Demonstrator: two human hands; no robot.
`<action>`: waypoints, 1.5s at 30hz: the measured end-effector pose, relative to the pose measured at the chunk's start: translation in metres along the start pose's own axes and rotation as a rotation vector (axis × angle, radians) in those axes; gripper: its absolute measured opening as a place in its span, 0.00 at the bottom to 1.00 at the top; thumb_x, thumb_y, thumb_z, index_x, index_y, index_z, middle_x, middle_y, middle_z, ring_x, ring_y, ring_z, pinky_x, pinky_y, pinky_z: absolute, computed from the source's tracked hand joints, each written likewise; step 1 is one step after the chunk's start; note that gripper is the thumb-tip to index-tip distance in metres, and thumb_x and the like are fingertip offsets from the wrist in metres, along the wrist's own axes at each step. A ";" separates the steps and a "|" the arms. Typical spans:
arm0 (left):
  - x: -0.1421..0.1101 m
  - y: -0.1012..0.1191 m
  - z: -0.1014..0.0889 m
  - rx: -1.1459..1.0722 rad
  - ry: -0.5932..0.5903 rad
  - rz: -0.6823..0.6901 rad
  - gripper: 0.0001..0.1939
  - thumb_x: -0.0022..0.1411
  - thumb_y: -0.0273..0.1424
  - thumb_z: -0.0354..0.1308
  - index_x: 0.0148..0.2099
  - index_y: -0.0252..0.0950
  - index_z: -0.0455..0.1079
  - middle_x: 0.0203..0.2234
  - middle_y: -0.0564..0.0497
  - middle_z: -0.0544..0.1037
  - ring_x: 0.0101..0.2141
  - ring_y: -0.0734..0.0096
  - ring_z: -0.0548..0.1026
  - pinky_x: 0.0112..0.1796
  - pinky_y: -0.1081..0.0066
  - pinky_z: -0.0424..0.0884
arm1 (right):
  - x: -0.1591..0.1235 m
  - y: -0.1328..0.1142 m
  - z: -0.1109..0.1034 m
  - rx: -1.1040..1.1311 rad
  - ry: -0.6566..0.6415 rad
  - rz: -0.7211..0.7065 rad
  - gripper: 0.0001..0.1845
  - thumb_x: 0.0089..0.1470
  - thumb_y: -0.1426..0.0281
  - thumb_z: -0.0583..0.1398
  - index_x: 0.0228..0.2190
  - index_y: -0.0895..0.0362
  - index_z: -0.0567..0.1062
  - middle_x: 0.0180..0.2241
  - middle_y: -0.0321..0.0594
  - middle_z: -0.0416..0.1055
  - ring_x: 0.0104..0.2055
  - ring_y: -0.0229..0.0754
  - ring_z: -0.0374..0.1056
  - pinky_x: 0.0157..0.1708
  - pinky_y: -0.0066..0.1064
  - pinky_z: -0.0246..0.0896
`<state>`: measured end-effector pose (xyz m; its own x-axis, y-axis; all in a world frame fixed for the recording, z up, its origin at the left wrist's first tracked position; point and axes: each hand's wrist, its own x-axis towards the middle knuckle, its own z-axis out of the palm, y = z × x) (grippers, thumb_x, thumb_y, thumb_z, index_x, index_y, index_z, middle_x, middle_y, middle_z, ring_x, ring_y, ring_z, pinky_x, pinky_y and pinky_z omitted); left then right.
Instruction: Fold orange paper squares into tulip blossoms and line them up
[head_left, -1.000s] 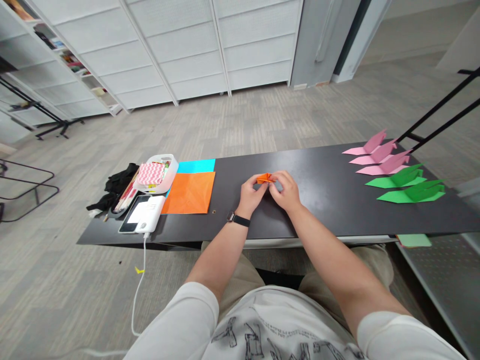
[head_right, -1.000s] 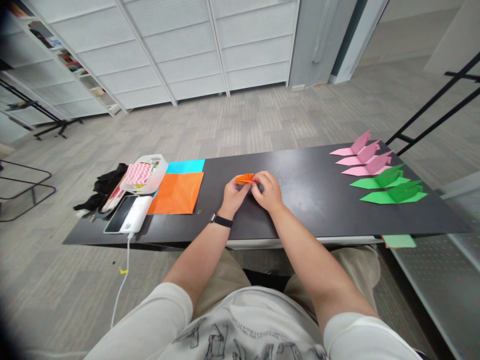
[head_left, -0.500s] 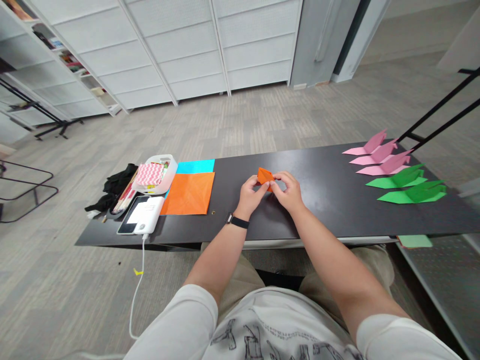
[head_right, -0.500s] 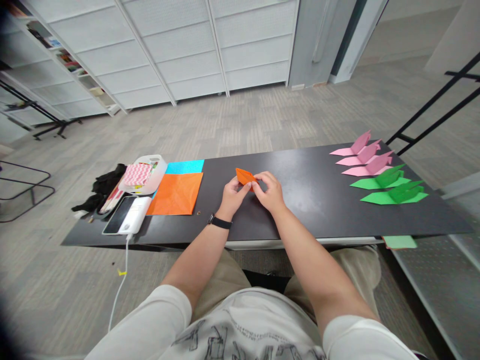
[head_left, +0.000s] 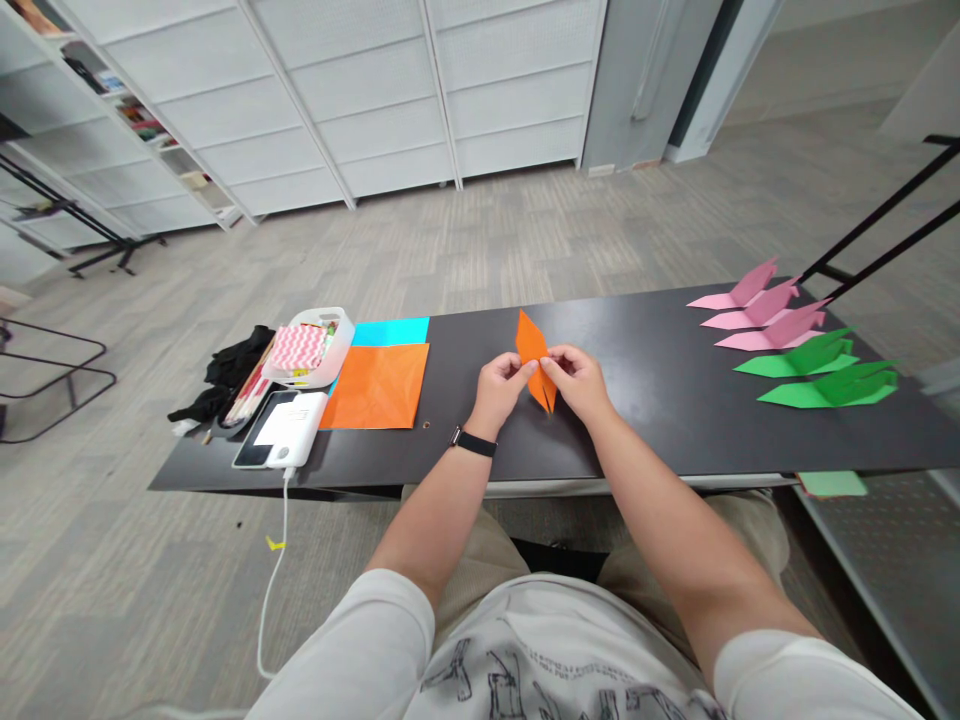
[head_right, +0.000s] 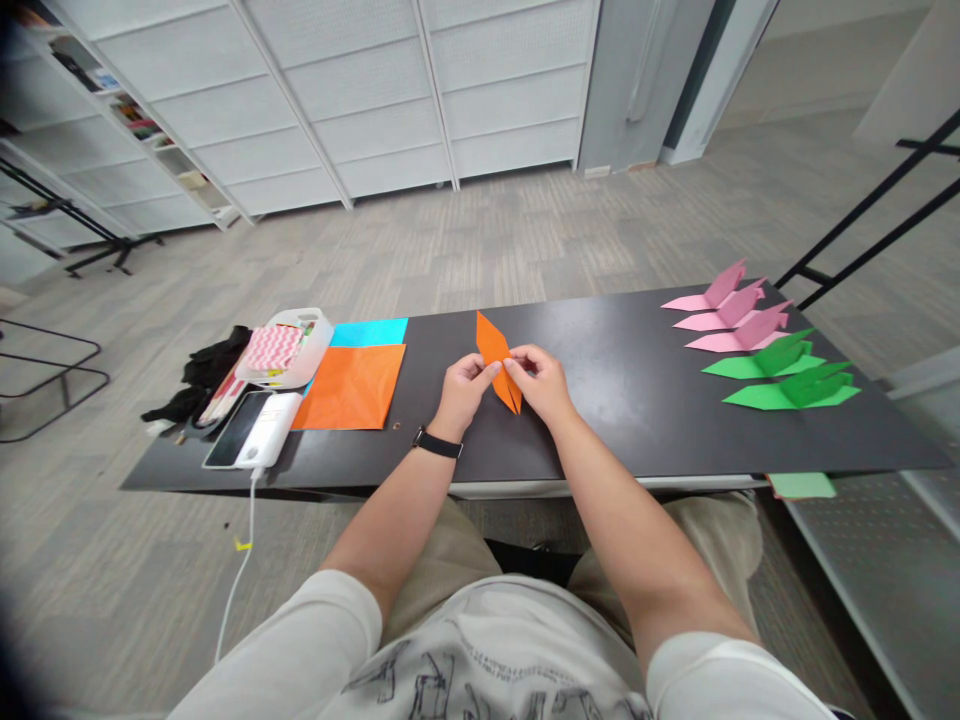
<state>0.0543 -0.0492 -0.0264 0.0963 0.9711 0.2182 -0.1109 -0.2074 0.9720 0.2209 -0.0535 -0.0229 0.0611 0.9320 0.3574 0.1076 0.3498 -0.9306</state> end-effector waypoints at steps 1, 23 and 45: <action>0.000 0.000 0.000 0.004 -0.005 0.001 0.23 0.61 0.49 0.71 0.32 0.36 0.70 0.27 0.55 0.75 0.31 0.74 0.73 0.38 0.73 0.73 | 0.000 0.000 0.000 0.017 0.000 0.019 0.14 0.58 0.54 0.66 0.35 0.51 0.80 0.34 0.36 0.79 0.34 0.42 0.73 0.39 0.37 0.72; -0.007 0.019 -0.002 0.237 0.087 0.257 0.14 0.69 0.43 0.66 0.45 0.39 0.84 0.38 0.47 0.83 0.38 0.68 0.79 0.42 0.67 0.76 | -0.002 -0.019 -0.012 -0.340 0.079 -0.301 0.08 0.63 0.64 0.63 0.38 0.49 0.84 0.38 0.41 0.82 0.41 0.47 0.77 0.48 0.44 0.74; -0.010 0.003 -0.013 0.821 -0.111 0.136 0.03 0.65 0.35 0.68 0.38 0.46 0.84 0.34 0.51 0.86 0.36 0.61 0.77 0.47 0.61 0.69 | -0.003 0.013 -0.023 -0.741 -0.236 -0.159 0.09 0.62 0.65 0.63 0.32 0.48 0.84 0.33 0.37 0.81 0.38 0.46 0.74 0.45 0.41 0.65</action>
<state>0.0401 -0.0578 -0.0267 0.2356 0.9231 0.3040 0.6226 -0.3836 0.6821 0.2447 -0.0536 -0.0342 -0.2140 0.9007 0.3781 0.7346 0.4035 -0.5455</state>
